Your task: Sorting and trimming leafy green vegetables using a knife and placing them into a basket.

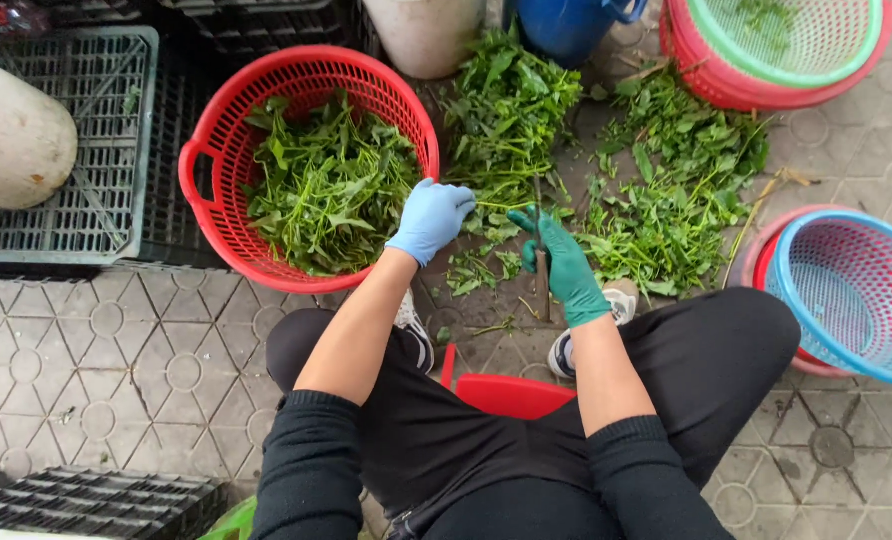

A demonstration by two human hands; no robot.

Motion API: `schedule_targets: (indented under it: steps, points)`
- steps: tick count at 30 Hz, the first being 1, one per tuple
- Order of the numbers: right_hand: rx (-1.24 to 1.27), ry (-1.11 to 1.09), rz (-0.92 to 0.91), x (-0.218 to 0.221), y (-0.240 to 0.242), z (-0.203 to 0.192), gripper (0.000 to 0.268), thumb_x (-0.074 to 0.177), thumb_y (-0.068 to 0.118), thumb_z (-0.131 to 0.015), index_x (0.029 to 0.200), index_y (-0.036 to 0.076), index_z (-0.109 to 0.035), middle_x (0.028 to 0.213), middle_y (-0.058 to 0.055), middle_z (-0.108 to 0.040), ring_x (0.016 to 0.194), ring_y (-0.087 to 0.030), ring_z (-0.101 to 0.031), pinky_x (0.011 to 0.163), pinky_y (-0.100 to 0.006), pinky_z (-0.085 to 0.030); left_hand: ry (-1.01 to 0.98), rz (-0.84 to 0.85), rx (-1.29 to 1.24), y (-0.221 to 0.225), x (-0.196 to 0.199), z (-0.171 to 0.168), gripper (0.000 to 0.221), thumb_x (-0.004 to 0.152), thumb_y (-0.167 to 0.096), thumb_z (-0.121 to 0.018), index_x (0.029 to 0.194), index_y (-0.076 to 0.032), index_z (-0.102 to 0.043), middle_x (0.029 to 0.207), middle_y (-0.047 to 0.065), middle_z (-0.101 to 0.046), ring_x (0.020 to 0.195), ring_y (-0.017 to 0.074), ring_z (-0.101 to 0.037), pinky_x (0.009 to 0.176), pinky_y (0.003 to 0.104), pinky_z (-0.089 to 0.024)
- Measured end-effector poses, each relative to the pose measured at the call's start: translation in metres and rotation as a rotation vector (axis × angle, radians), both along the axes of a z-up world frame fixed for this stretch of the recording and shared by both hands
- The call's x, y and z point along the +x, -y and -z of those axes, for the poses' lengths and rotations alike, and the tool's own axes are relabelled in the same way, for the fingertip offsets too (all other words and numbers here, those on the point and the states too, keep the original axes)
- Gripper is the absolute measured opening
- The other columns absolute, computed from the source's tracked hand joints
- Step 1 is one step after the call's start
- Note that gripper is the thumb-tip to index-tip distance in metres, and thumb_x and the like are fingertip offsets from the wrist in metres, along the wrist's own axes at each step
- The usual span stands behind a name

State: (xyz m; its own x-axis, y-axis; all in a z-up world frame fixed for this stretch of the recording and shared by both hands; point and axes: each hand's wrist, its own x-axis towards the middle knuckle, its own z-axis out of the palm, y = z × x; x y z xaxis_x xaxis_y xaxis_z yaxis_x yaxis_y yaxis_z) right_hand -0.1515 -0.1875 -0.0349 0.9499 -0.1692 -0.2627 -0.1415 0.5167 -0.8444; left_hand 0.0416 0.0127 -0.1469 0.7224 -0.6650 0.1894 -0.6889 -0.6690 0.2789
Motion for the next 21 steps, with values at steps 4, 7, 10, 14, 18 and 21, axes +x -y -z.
schedule_targets:
  steps: [4,7,10,14,18,21]
  points:
    - [0.028,-0.108,0.002,0.005,-0.019,-0.005,0.049,0.115,0.033,-0.068,0.157,0.01,-0.059,0.126,-0.013,-0.074,0.072,-0.021,-0.067,0.064,-0.039,-0.054,-0.059,0.044,-0.005,0.001,-0.029,-0.043,0.01,0.103,-0.042,-0.076,0.102,-0.032,-0.077,0.089,-0.001,-0.08,0.091,0.0272,-0.081,0.112,0.048,-0.05]
    - [-0.077,-0.21,0.071,0.015,-0.035,-0.016,0.04,0.11,0.039,-0.076,0.138,0.011,-0.076,0.074,-0.013,-0.072,0.059,-0.024,-0.066,0.059,-0.037,-0.056,-0.04,0.087,0.036,0.005,-0.049,-0.05,0.016,0.101,-0.044,-0.075,0.094,-0.03,-0.073,0.084,0.001,-0.078,0.09,0.0281,-0.08,0.114,0.05,-0.048]
    - [0.109,-0.311,0.304,0.014,-0.022,0.03,0.027,0.104,0.035,-0.084,0.119,0.012,-0.08,0.067,-0.013,-0.072,0.054,-0.022,-0.067,0.058,-0.037,-0.058,-0.007,0.127,0.13,-0.003,-0.058,-0.085,0.019,0.101,-0.045,-0.073,0.091,-0.029,-0.074,0.08,0.002,-0.077,0.088,0.0288,-0.079,0.113,0.054,-0.047]
    - [-0.015,-0.334,0.622,-0.004,0.015,0.152,0.053,0.113,0.047,-0.053,0.143,0.004,-0.062,0.083,0.0,-0.061,0.078,-0.012,-0.061,0.078,-0.036,-0.053,0.617,0.149,0.545,-0.051,-0.02,-0.16,0.025,0.071,-0.035,-0.079,0.057,-0.028,-0.059,0.046,-0.006,-0.046,0.045,0.0244,-0.051,0.063,0.043,-0.044]
    - [0.451,-0.586,0.768,-0.071,0.115,0.413,0.028,0.108,0.027,-0.072,0.12,0.005,-0.06,0.088,-0.014,-0.079,0.076,-0.03,-0.078,0.078,-0.049,-0.067,0.189,-0.39,0.304,-0.12,-0.006,-0.185,0.073,0.087,-0.05,-0.093,0.141,-0.006,-0.072,0.131,0.018,-0.075,0.128,0.0391,-0.069,0.12,0.065,-0.034]
    - [0.221,-0.638,0.627,-0.04,0.061,0.385,0.024,0.094,0.017,-0.084,0.111,0.001,-0.084,0.089,-0.02,-0.083,0.069,-0.03,-0.079,0.07,-0.047,-0.069,0.098,-0.349,0.319,-0.115,-0.012,-0.177,0.077,0.095,-0.062,-0.082,0.146,-0.006,-0.065,0.126,0.021,-0.077,0.114,0.0428,-0.075,0.119,0.064,-0.036]
